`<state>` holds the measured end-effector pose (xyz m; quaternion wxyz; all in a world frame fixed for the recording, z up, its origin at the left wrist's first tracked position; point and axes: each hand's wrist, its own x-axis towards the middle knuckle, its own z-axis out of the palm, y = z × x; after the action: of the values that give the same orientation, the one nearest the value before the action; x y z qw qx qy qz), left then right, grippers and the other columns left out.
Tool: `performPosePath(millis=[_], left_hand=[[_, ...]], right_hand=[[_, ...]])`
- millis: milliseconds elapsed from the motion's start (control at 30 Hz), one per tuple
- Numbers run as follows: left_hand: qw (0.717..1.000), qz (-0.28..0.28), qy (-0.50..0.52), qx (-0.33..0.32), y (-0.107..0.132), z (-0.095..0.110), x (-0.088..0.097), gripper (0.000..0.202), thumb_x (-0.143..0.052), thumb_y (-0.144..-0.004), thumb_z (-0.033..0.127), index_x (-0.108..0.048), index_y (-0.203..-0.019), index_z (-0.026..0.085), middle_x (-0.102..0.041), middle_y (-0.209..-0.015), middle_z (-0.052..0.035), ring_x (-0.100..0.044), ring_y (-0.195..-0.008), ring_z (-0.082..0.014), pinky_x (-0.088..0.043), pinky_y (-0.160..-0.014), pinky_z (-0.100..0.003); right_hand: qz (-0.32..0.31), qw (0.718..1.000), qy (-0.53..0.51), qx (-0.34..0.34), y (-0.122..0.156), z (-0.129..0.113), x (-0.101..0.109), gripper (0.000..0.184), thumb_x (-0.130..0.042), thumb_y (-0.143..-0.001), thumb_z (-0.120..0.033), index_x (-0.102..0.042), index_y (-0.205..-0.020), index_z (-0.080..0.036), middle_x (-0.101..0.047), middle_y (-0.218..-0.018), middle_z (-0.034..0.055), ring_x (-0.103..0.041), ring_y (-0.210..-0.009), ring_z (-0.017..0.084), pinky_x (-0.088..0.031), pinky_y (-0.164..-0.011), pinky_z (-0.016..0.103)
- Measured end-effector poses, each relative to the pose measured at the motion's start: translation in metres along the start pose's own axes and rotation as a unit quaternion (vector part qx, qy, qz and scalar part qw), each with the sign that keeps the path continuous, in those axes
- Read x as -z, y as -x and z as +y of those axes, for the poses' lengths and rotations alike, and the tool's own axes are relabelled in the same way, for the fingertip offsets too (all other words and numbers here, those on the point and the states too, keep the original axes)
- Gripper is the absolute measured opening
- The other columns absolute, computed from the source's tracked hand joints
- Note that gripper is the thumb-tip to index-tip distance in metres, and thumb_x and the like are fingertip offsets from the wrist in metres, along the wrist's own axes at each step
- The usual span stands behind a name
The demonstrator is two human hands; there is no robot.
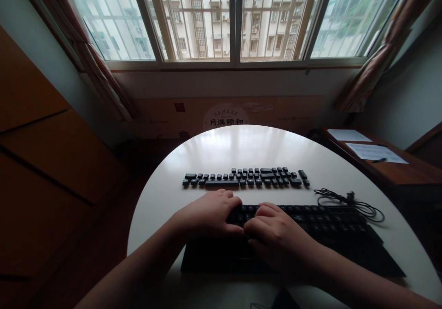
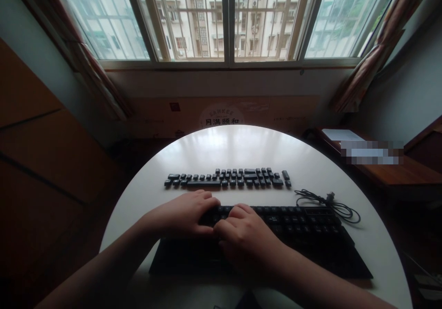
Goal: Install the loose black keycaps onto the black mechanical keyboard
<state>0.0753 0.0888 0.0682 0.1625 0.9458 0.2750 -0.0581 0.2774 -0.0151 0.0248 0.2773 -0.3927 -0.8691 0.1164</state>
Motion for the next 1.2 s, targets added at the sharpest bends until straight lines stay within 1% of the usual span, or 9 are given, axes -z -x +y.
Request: performPosePath(millis=[100,333,533,600,700,833,967,1100,1200], left_hand=[[1.0,-0.007,0.002,0.002,0.0,0.0,0.001,0.051,-0.065,-0.081,0.062,-0.064,-0.115,0.024,-0.066,-0.11,-0.0072,-0.061,-0.1,-0.028,-0.046,-0.078,-0.035],[1.0,-0.02,0.021,0.0,0.001,-0.003,0.003,0.048,-0.062,-0.086,0.059,-0.065,-0.12,0.026,-0.065,-0.111,-0.0065,-0.061,-0.1,-0.0265,-0.046,-0.08,-0.034],[0.999,-0.027,0.024,-0.009,-0.002,-0.008,0.003,0.039,-0.055,-0.092,0.046,-0.064,-0.125,0.026,-0.065,-0.117,-0.0075,-0.061,-0.105,-0.026,-0.046,-0.086,-0.036],[0.999,-0.026,0.024,-0.008,-0.003,-0.009,0.003,0.039,-0.054,-0.092,0.045,-0.064,-0.125,0.026,-0.065,-0.117,-0.0077,-0.061,-0.106,-0.0262,-0.046,-0.088,-0.036],[0.999,-0.023,0.025,-0.01,-0.003,-0.008,0.003,0.042,-0.056,-0.091,0.049,-0.065,-0.124,0.025,-0.066,-0.114,-0.0078,-0.061,-0.104,-0.0262,-0.046,-0.084,-0.035],[0.999,-0.015,0.026,-0.015,-0.002,-0.003,0.003,0.046,-0.061,-0.087,0.057,-0.066,-0.118,0.024,-0.065,-0.11,-0.0075,-0.062,-0.097,-0.0253,-0.046,-0.077,-0.033],[0.999,0.0,0.021,-0.031,-0.004,-0.001,0.0,0.051,-0.061,-0.086,0.061,-0.064,-0.121,0.024,-0.065,-0.109,-0.0081,-0.061,-0.099,-0.0268,-0.047,-0.08,-0.035],[0.999,-0.003,0.017,-0.036,-0.004,0.0,0.0,0.055,-0.064,-0.084,0.062,-0.062,-0.124,0.024,-0.065,-0.112,-0.0088,-0.061,-0.104,-0.029,-0.047,-0.084,-0.037],[0.999,-0.003,0.017,-0.035,-0.003,0.002,0.001,0.053,-0.065,-0.084,0.06,-0.062,-0.124,0.025,-0.065,-0.112,-0.0087,-0.061,-0.103,-0.0291,-0.047,-0.084,-0.037]], right_hand=[[0.014,0.999,-0.026,-0.026,0.0,0.0,0.006,0.027,-0.067,-0.078,0.003,-0.062,-0.096,-0.017,-0.06,-0.085,0.0037,-0.053,-0.083,0.022,-0.041,-0.081,0.035],[0.036,0.995,-0.064,-0.067,0.003,0.007,0.012,0.035,-0.069,-0.076,0.004,-0.061,-0.102,-0.019,-0.06,-0.09,0.0031,-0.055,-0.086,0.022,-0.044,-0.078,0.034],[0.026,0.995,-0.066,-0.076,0.003,0.006,0.009,0.038,-0.071,-0.075,0.005,-0.062,-0.102,-0.02,-0.057,-0.09,0.0026,-0.055,-0.085,0.022,-0.044,-0.077,0.033],[0.019,0.995,-0.064,-0.075,0.004,0.006,0.008,0.038,-0.072,-0.075,0.004,-0.063,-0.103,-0.02,-0.056,-0.09,0.0027,-0.055,-0.085,0.022,-0.045,-0.077,0.033],[0.011,0.996,-0.055,-0.071,0.004,0.005,0.006,0.037,-0.073,-0.076,0.002,-0.063,-0.104,-0.019,-0.057,-0.09,0.0034,-0.055,-0.086,0.022,-0.045,-0.078,0.033],[0.014,0.999,-0.024,-0.033,0.001,0.004,0.003,0.036,-0.07,-0.078,0.001,-0.063,-0.107,-0.018,-0.061,-0.088,0.0037,-0.055,-0.086,0.023,-0.044,-0.082,0.037],[0.023,1.0,-0.008,-0.005,0.0,0.001,0.001,0.037,-0.064,-0.078,0.0,-0.063,-0.11,-0.017,-0.061,-0.085,0.0035,-0.055,-0.084,0.023,-0.043,-0.084,0.037],[0.045,0.999,0.001,0.009,0.001,0.001,0.001,0.045,-0.06,-0.081,-0.004,-0.06,-0.125,-0.017,-0.059,-0.088,0.006,-0.054,-0.083,0.023,-0.044,-0.086,0.039],[0.039,0.999,0.007,0.004,0.002,0.001,0.001,0.053,-0.059,-0.083,-0.005,-0.056,-0.134,-0.016,-0.059,-0.088,0.0065,-0.053,-0.082,0.024,-0.045,-0.086,0.04]])
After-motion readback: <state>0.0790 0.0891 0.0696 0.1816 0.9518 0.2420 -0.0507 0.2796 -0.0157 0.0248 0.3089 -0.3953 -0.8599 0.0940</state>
